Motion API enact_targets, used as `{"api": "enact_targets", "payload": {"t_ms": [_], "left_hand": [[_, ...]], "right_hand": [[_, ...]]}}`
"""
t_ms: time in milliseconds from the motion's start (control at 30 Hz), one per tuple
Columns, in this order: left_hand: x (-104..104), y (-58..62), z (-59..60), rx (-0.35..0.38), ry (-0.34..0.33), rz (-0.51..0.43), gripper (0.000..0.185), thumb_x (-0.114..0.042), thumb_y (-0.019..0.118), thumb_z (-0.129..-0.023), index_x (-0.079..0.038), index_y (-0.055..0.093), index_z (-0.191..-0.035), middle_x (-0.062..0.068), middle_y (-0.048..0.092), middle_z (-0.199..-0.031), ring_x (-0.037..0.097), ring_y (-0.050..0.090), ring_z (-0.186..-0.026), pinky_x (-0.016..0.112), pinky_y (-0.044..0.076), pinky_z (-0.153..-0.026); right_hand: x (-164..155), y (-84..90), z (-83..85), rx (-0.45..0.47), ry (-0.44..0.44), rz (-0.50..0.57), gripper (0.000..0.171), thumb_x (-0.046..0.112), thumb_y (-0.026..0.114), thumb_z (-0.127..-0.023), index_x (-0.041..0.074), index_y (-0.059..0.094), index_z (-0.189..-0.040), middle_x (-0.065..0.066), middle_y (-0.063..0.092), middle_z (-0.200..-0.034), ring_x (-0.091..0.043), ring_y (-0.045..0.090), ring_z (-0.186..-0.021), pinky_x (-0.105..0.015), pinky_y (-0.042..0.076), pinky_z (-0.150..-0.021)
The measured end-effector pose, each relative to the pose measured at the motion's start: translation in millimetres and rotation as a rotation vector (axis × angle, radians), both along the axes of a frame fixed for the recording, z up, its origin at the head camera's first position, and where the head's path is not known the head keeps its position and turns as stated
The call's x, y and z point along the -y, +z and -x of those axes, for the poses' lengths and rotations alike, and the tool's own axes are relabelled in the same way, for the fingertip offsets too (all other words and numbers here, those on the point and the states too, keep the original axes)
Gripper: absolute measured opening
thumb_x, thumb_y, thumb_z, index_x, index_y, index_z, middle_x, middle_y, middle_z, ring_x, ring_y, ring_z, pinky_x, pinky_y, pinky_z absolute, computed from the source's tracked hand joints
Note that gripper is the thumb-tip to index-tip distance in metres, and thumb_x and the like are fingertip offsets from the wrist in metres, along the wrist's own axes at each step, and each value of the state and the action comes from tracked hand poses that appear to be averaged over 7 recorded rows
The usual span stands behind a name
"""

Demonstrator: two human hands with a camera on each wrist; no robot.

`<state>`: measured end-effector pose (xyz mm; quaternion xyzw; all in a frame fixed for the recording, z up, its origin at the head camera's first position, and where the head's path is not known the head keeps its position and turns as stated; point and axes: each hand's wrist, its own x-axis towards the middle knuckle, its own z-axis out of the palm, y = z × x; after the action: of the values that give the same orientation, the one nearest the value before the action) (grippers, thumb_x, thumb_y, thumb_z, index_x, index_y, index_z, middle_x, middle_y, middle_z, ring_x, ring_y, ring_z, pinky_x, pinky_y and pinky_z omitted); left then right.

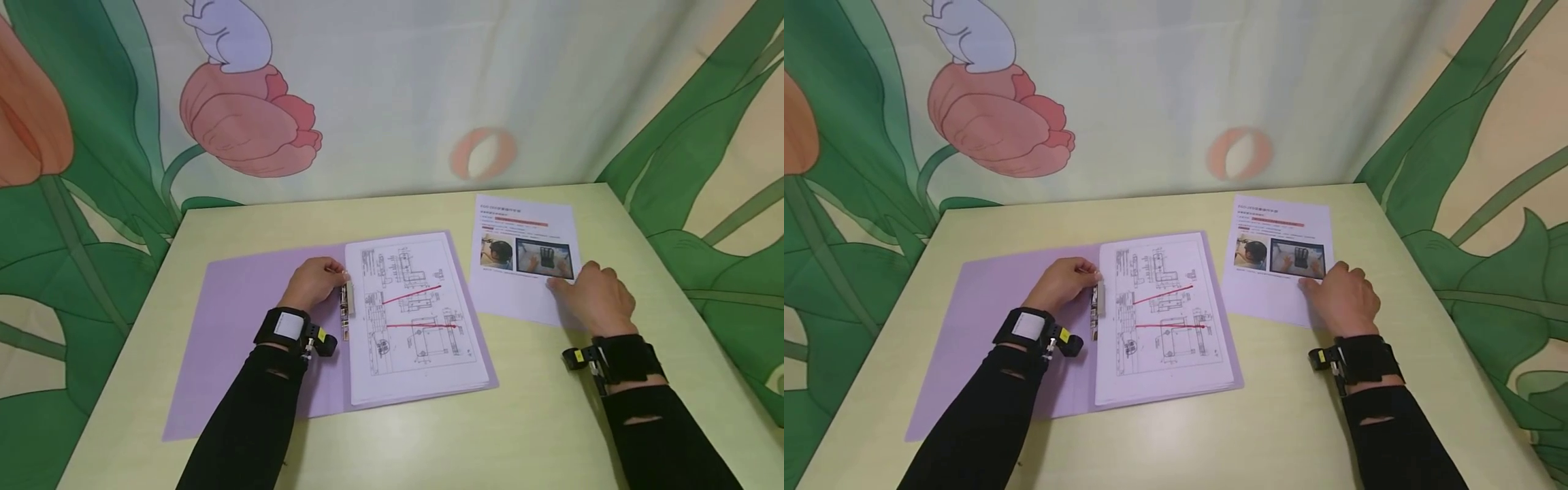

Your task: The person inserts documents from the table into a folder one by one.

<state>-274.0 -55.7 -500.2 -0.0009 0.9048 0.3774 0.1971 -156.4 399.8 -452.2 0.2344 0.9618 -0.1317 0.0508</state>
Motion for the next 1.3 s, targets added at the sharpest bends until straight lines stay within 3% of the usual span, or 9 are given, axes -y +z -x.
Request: {"api": "enact_targets", "payload": {"t_ms": [133,300,433,633,867,1067,1300], "left_hand": [[0.9,-0.8,-0.9,0.009,0.001,0.001,0.023,-0.027,0.069,-0.102,-0.008,0.072,-0.114,0.009,0.070,-0.107,0.025,0.058,-0.093,0.032,0.044,-0.076],[-0.1,-0.8,-0.7,-0.008,-0.009,0.006,0.023,-0.027,0.070,-0.102,-0.008,0.072,-0.114,0.008,0.070,-0.106,0.025,0.058,-0.093,0.032,0.044,-0.076],[-0.5,-0.5,-0.8,-0.018,-0.013,0.006,0.024,-0.028,0.070,-0.102,-0.007,0.072,-0.115,0.009,0.070,-0.107,0.025,0.059,-0.094,0.032,0.044,-0.077],[-1.0,1.8,-2.5,-0.021,-0.008,0.017,0.024,-0.027,0.070,-0.102,-0.008,0.073,-0.115,0.009,0.070,-0.108,0.026,0.059,-0.096,0.033,0.044,-0.079],[-0.8,-0.5,-1.5,-0.025,-0.004,0.025,0.024,-0.028,0.070,-0.102,-0.008,0.072,-0.116,0.009,0.070,-0.109,0.026,0.060,-0.098,0.032,0.045,-0.079],[-1.5,-2.8,-1.6,-0.023,0.001,0.023,0.023,-0.028,0.070,-0.102,-0.008,0.072,-0.115,0.009,0.070,-0.110,0.026,0.059,-0.099,0.033,0.046,-0.081],[0.2,-0.9,-1.5,-0.021,0.003,0.015,0.023,-0.028,0.070,-0.102,-0.009,0.073,-0.114,0.009,0.070,-0.111,0.026,0.060,-0.099,0.034,0.047,-0.082]], "right_hand": [[-5.6,-4.9,1.8,0.052,0.005,-0.004,0.092,0.055,0.065,-0.098,-0.026,0.042,-0.134,-0.048,0.048,-0.118,-0.061,0.055,-0.106,-0.063,0.048,-0.072],[-15.4,-4.9,4.5,0.062,-0.002,0.034,0.091,0.056,0.069,-0.096,-0.024,0.046,-0.131,-0.047,0.056,-0.118,-0.059,0.061,-0.105,-0.054,0.047,-0.067],[-19.6,-3.1,7.6,0.033,-0.055,0.063,0.081,0.046,0.070,-0.097,-0.023,0.047,-0.132,-0.045,0.059,-0.122,-0.059,0.060,-0.108,-0.053,0.046,-0.069],[-26.8,-2.3,7.1,-0.057,-0.087,0.051,0.050,0.027,0.056,-0.106,-0.018,0.059,-0.127,-0.041,0.063,-0.122,-0.060,0.059,-0.109,-0.057,0.046,-0.074],[-27.6,2.2,2.1,-0.101,-0.120,0.120,0.049,0.025,0.050,-0.109,-0.016,0.059,-0.134,-0.040,0.060,-0.133,-0.059,0.056,-0.115,-0.054,0.042,-0.077],[-23.1,10.0,-3.4,-0.239,-0.162,0.230,0.054,0.031,0.050,-0.109,-0.013,0.059,-0.138,-0.037,0.062,-0.131,-0.051,0.054,-0.114,-0.042,0.038,-0.071],[-8.1,27.1,-7.2,-0.370,-0.274,0.321,0.054,0.040,0.054,-0.107,-0.006,0.067,-0.133,-0.022,0.068,-0.113,-0.025,0.057,-0.091,-0.030,0.045,-0.061]]}}
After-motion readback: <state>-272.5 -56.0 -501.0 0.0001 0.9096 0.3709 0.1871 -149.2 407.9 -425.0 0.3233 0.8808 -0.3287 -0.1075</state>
